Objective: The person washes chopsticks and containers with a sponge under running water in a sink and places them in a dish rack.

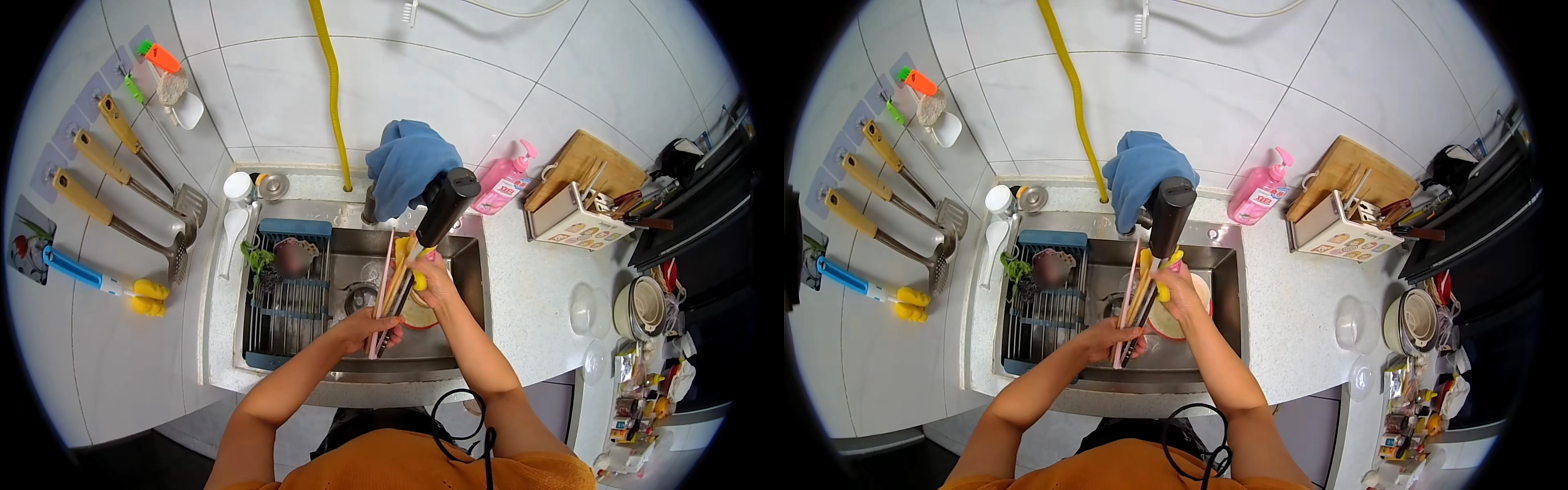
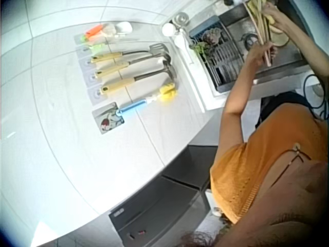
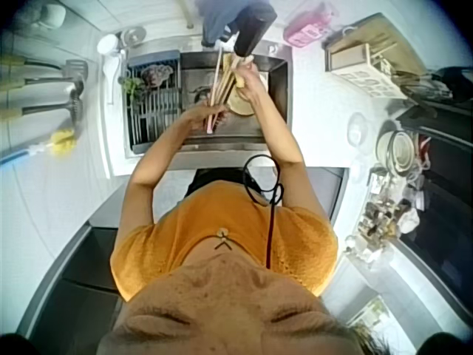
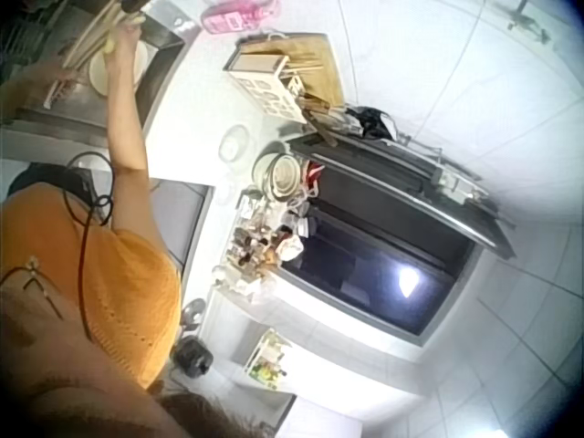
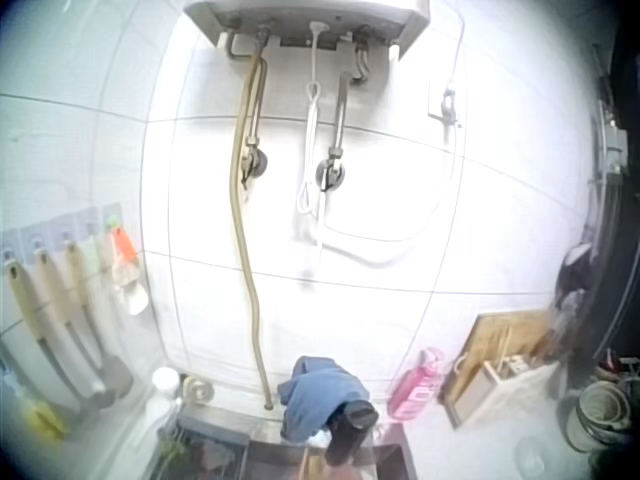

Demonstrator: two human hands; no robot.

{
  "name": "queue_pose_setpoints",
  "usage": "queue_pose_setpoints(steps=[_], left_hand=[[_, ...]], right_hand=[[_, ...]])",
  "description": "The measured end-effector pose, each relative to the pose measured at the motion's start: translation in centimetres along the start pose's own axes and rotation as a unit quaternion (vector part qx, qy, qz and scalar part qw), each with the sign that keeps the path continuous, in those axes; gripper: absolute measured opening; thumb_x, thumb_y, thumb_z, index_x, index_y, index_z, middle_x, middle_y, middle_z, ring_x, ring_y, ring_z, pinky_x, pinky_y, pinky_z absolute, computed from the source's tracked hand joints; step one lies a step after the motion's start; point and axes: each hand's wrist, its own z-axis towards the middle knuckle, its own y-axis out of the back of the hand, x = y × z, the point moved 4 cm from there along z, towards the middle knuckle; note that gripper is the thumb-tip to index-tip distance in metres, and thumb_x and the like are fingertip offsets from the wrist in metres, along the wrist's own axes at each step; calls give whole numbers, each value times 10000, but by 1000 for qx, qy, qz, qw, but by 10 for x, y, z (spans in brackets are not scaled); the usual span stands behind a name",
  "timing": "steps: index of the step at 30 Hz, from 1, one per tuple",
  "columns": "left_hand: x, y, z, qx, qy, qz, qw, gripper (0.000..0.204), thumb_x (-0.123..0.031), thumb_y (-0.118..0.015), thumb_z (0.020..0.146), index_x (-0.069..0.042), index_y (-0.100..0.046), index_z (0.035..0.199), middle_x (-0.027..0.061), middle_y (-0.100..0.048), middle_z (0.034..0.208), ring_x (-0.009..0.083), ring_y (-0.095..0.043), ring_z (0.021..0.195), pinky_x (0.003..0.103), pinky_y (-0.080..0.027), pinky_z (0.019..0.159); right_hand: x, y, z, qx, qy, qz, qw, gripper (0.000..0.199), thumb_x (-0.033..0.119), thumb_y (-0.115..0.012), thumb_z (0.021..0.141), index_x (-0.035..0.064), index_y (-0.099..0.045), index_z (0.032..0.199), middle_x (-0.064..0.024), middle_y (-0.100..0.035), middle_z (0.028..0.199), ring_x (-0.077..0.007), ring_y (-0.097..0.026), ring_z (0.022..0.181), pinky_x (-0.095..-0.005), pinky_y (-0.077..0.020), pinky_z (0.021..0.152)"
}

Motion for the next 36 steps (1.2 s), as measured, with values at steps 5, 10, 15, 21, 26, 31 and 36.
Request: queue_pose_setpoints(steps=[5,10,15,21,26,31,36], left_hand=[[-1,-10,-3,0,-12,41,999,232,-188,-636,763,-41,-530,907,72,-583,762,183,-593,672,298,-512,623],[-7,-7,-2,-19,-18,107,994,253,-234,-623,774,-57,-535,932,53,-586,741,159,-587,657,274,-502,588],[-7,-10,1,-24,-17,113,993,261,-272,-591,797,-70,-536,953,49,-585,727,145,-576,632,257,-481,552],[-5,-6,6,54,-2,15,998,219,-278,-545,826,-80,-529,921,54,-570,717,158,-561,614,282,-483,548],[-3,-11,6,99,9,-17,995,212,-282,-535,831,-80,-524,893,60,-566,712,168,-561,611,294,-488,553],[0,-16,3,94,34,-17,995,234,-297,-541,826,-67,-514,863,74,-568,721,179,-571,628,305,-496,575],[2,-16,2,57,21,40,997,260,-300,-545,824,-43,-509,843,91,-574,700,180,-577,601,298,-493,546]], right_hand=[[-7,4,-6,27,-39,112,993,346,94,-521,748,44,-482,1087,-107,-558,998,-224,-555,895,-355,-437,818],[-2,-1,-10,41,-73,222,972,393,325,-456,847,60,-473,1136,-96,-541,1082,-231,-506,992,-373,-370,893],[-10,9,-5,26,-50,252,966,423,357,-398,872,45,-467,1149,-106,-522,1118,-243,-482,1034,-376,-338,926],[1,-1,-15,80,-95,254,959,393,232,-436,816,28,-453,1151,-128,-500,1142,-260,-460,1072,-382,-304,964],[-15,12,-23,122,-123,129,976,429,62,-503,788,53,-379,1198,-103,-500,1124,-215,-468,1063,-343,-345,942],[-12,-13,-21,98,-70,50,991,402,20,-522,802,71,-371,1171,-107,-517,1056,-193,-520,983,-311,-419,861],[-20,6,-5,-48,-65,-77,994,303,26,-537,786,58,-425,1066,-90,-551,935,-184,-572,823,-294,-476,715]])
